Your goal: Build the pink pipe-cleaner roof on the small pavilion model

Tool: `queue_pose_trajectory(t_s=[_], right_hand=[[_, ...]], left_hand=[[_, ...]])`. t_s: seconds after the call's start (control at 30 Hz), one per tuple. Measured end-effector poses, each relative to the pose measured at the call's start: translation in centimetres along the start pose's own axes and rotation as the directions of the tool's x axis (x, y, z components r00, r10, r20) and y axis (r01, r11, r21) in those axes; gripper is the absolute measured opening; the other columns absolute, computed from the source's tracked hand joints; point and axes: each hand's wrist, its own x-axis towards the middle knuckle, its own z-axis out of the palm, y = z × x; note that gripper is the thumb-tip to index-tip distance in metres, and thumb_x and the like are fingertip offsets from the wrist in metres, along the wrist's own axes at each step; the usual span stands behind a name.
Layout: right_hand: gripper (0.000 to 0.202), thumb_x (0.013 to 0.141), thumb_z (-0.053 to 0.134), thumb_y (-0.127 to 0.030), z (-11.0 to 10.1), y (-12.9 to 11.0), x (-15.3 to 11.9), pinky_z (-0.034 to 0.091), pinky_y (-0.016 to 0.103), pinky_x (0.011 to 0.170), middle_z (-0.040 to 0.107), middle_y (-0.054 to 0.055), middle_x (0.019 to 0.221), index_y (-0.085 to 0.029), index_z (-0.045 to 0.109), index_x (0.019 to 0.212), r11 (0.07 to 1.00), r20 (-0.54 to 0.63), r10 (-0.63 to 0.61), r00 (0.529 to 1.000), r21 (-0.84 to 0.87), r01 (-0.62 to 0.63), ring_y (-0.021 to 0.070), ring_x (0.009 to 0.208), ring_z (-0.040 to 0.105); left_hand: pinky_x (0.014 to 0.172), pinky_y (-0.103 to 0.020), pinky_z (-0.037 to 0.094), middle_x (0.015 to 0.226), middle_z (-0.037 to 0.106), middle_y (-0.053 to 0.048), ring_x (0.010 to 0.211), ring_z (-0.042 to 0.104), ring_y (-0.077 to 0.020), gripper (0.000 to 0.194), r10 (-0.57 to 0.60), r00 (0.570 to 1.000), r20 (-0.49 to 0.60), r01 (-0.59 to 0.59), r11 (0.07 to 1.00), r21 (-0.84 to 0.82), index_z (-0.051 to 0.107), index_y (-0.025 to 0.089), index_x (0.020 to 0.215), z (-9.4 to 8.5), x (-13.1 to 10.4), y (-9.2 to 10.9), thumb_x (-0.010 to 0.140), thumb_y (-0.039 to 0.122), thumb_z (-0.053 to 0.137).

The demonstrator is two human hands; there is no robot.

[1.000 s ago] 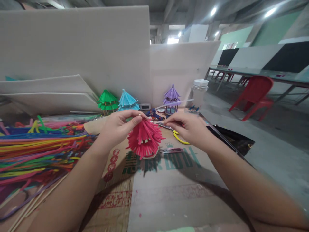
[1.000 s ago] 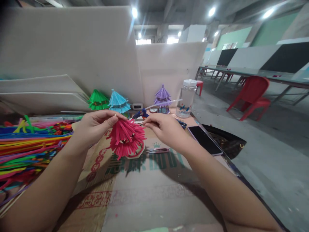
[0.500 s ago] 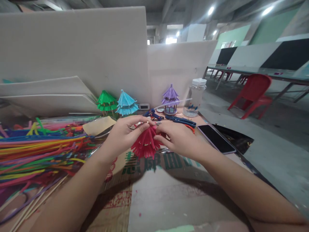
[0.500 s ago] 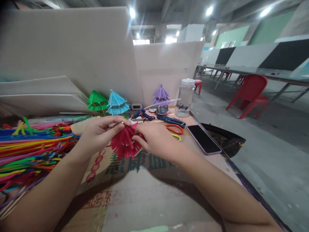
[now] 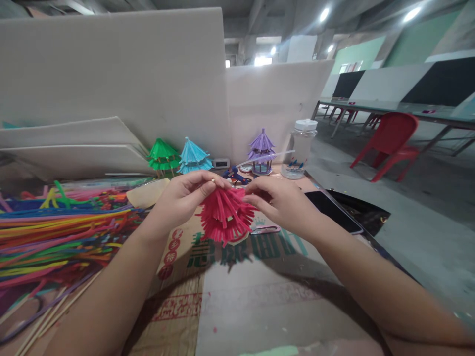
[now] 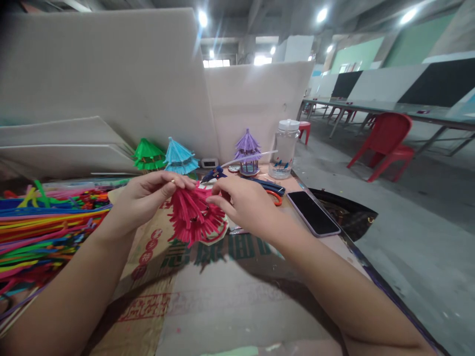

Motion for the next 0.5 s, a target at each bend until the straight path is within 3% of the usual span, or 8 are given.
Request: queue_pose_trajectory(t_s=[0.13,0.2,0.27,0.33,0.4,0.47,0.5], right_hand=[[0.021,0.098,0.054,-0.033,-0.6,0.7,0.2,0.036,0.025,0.063,0.07,0.003,0.083,-0.018,0.067,0.092,0.998,0.065,0.06,0.996,-0.028,-0.059,0.0138,0.069,0.056],[0.021,0.097,0.052,-0.031,-0.7,1.7,0.0,0.036,0.026,0.063,0.071,0.004,0.084,-0.019,0.068,0.092,0.992,0.199,0.112,0.974,-0.077,-0.099,0.0149,0.071,0.059],[0.018,0.095,0.054,-0.029,-0.4,3.1,-0.5,0.037,0.026,0.064,0.071,0.005,0.086,-0.019,0.069,0.093,0.978,0.383,0.186,0.905,-0.16,-0.133,0.0168,0.074,0.061],[0.019,0.089,0.063,-0.031,0.5,4.5,-1.3,0.039,0.027,0.065,0.072,0.007,0.093,-0.019,0.07,0.102,0.958,0.533,0.256,0.806,-0.251,-0.138,0.02,0.079,0.064],[0.04,0.076,0.079,-0.034,1.8,5.6,-2.0,0.042,0.028,0.068,0.071,0.011,0.105,-0.018,0.069,0.111,0.955,0.634,0.255,0.73,-0.284,-0.086,0.0248,0.088,0.066],[0.042,0.069,0.084,-0.032,3.1,6.2,-2.4,0.043,0.029,0.068,0.072,0.011,0.105,-0.018,0.07,0.107,0.957,0.665,0.253,0.703,-0.279,-0.08,0.0261,0.088,0.067],[0.037,0.07,0.083,-0.03,3.6,6.4,-2.6,0.044,0.029,0.068,0.073,0.01,0.101,-0.019,0.071,0.103,0.959,0.654,0.251,0.714,-0.268,-0.091,0.0254,0.085,0.067]], left_hand=[[0.088,-0.026,0.051,0.103,0.07,-0.007,0.098,0.064,-0.0176,0.024,0.025,0.999,-0.038,-0.024,0.999,0.035,0.069,0.017,0.086,-0.4,0.4,-0.4,0.095,0.038,0.061],[0.085,-0.025,0.049,0.099,0.069,-0.006,0.094,0.063,-0.0167,0.025,0.0,0.998,-0.07,0.003,0.999,0.051,0.07,0.017,0.089,-0.7,0.6,-1.0,0.094,0.04,0.061],[0.081,-0.025,0.048,0.095,0.069,-0.005,0.09,0.062,-0.0162,0.027,-0.035,0.994,-0.101,0.041,0.997,0.061,0.071,0.017,0.092,-1.0,0.7,-1.6,0.094,0.042,0.061],[0.079,-0.025,0.048,0.093,0.069,-0.005,0.087,0.062,-0.0163,0.029,-0.054,0.991,-0.125,0.061,0.997,0.056,0.071,0.017,0.093,-1.2,0.7,-1.9,0.093,0.045,0.061],[0.079,-0.025,0.048,0.093,0.069,-0.005,0.087,0.062,-0.0165,0.03,-0.061,0.989,-0.136,0.067,0.997,0.038,0.072,0.017,0.092,-1.2,0.7,-2.1,0.092,0.046,0.062],[0.078,-0.024,0.048,0.093,0.07,-0.005,0.086,0.062,-0.0156,0.029,-0.063,0.986,-0.152,0.066,0.998,0.016,0.073,0.018,0.093,-1.1,0.7,-2.1,0.092,0.046,0.063],[0.077,-0.023,0.048,0.093,0.07,-0.004,0.085,0.062,-0.0149,0.028,-0.061,0.985,-0.161,0.063,0.998,0.007,0.073,0.019,0.093,-1.1,0.6,-2.0,0.092,0.046,0.063]])
